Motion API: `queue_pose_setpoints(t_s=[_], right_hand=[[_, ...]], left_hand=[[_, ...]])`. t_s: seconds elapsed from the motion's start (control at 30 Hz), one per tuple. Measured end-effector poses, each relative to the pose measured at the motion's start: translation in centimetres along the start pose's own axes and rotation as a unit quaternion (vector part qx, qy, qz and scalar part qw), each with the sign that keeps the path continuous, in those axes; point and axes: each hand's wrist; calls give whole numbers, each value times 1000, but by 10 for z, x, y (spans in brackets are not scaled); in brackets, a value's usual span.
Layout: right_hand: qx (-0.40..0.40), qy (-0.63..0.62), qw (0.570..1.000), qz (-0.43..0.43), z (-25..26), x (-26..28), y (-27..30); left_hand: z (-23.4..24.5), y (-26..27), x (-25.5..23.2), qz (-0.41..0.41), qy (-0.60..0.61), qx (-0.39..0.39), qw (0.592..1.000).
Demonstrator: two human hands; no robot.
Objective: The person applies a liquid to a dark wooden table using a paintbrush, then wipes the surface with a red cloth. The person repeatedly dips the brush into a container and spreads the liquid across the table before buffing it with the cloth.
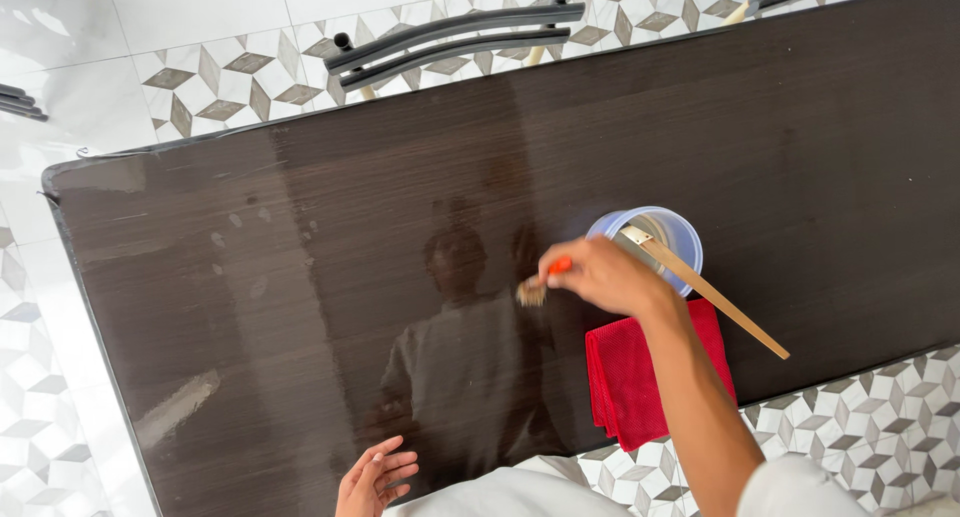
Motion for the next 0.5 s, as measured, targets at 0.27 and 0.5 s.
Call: queue_pose_setpoints(t_s=[0.27, 0.5], right_hand=[[-194, 94, 965, 147, 57, 22, -149], [-320, 38, 901, 289, 44, 25, -175]], left_hand=[[18, -2, 30, 27, 38, -24, 999], [17, 3, 39, 24, 56, -31, 998]])
Point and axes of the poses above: each hand's wrist, its own y-axis away from the middle knuckle, its own z-axis out of the back of the hand, x = y × z, and after that the axes turned 11 degrees about -x, right-handed
